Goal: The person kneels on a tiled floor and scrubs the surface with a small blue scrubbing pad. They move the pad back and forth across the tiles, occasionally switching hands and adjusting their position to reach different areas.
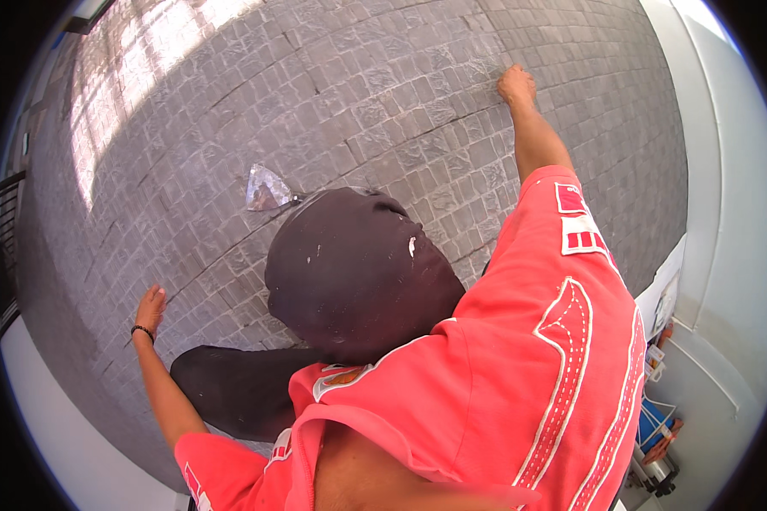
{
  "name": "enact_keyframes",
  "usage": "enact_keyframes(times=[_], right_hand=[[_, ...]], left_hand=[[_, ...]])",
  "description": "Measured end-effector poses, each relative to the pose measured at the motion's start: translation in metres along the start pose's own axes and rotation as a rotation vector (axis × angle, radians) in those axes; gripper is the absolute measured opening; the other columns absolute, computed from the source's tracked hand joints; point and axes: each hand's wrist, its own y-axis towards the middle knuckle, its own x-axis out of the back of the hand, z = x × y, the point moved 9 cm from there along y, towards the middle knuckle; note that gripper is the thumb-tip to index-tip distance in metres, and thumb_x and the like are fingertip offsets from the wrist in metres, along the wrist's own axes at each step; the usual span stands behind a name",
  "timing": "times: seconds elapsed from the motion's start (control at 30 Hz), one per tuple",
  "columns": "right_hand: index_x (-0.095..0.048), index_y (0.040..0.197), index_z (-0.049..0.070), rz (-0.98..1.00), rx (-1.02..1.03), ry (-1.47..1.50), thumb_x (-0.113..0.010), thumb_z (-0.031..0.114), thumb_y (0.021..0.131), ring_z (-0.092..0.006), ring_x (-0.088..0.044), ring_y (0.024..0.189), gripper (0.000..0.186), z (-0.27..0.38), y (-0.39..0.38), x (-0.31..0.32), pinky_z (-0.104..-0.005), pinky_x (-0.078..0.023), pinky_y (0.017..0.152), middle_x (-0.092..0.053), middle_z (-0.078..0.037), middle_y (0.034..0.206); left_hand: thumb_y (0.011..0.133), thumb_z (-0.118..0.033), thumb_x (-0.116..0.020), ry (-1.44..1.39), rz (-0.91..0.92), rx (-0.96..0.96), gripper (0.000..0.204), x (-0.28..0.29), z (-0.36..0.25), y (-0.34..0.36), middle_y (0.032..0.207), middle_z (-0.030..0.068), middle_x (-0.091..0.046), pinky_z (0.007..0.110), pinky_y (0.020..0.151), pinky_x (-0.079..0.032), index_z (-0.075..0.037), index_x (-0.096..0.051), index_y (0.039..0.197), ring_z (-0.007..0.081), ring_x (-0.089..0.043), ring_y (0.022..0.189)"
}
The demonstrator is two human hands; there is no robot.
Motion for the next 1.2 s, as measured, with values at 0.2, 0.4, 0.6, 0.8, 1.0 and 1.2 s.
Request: enact_keyframes(times=[0.2, 0.4, 0.6, 0.8, 1.0, 1.2], right_hand=[[-0.040, 0.145, 0.011, 0.109, 0.460, 0.218, -0.067, 0.026, 0.091, -0.0461, -0.061, 0.104, 0.062, -0.045, -0.199, -0.030, -0.0499, -0.053, 0.086, -0.050, -0.029, 0.131], [-0.040, 0.147, 0.016, 0.321, 0.652, 0.168, -0.075, 0.018, 0.084, -0.0438, -0.059, 0.109, 0.072, -0.083, -0.316, -0.050, -0.0475, -0.053, 0.089, -0.046, -0.024, 0.138], [-0.043, 0.145, 0.011, -0.061, 0.227, 0.329, -0.066, 0.025, 0.092, -0.0457, -0.057, 0.114, 0.060, -0.009, -0.077, -0.006, -0.0473, -0.051, 0.093, -0.048, -0.027, 0.137], [-0.045, 0.144, 0.012, 0.128, 0.773, 0.347, -0.065, 0.027, 0.091, -0.0436, -0.058, 0.113, 0.059, 0.111, -0.204, 0.003, -0.0482, -0.051, 0.093, -0.047, -0.024, 0.138], [-0.051, 0.140, 0.014, -0.074, 0.523, 0.222, -0.069, 0.020, 0.087, -0.0398, -0.060, 0.112, 0.057, 0.015, -0.129, 0.012, -0.0457, -0.051, 0.092, -0.059, -0.016, 0.127], [-0.047, 0.143, 0.016, 0.415, 0.445, 0.045, -0.074, 0.016, 0.083, -0.0394, -0.060, 0.115, 0.066, -0.120, -0.162, -0.037, -0.0470, -0.051, 0.095, -0.057, -0.017, 0.131]], left_hand=[[0.089, -0.059, -0.062, -0.075, 0.011, 0.092, 0.086, 0.009, 0.040, -0.009, 0.153, 0.0129, -0.044, 0.050, 0.110, -0.031, -0.018, -0.028, 0.157, 0.0314, -0.044, 0.137], [0.087, -0.063, -0.063, -0.013, 0.016, 0.111, 0.090, 0.010, 0.052, -0.002, 0.149, 0.0117, -0.048, 0.048, 0.107, -0.033, -0.019, -0.029, 0.157, 0.0292, -0.048, 0.131], [0.087, -0.063, -0.063, 0.028, 0.005, 0.042, 0.092, 0.008, 0.023, -0.007, 0.151, 0.0142, -0.046, 0.050, 0.110, -0.030, -0.015, -0.029, 0.157, 0.0310, -0.045, 0.135], [0.088, -0.064, -0.061, -0.021, 0.000, -0.008, 0.090, 0.006, 0.013, -0.020, 0.153, 0.0122, -0.044, 0.050, 0.112, -0.028, -0.016, -0.030, 0.157, 0.0296, -0.044, 0.137], [0.091, -0.057, -0.061, 0.121, 0.001, 0.054, 0.084, 0.001, 0.012, -0.016, 0.154, 0.0145, -0.042, 0.049, 0.110, -0.031, -0.014, -0.030, 0.156, 0.0323, -0.046, 0.134], [0.091, -0.059, -0.060, -0.026, -0.029, -0.019, 0.085, 0.005, 0.007, -0.025, 0.152, 0.0132, -0.044, 0.048, 0.109, -0.032, -0.014, -0.030, 0.156, 0.0308, -0.046, 0.134]])
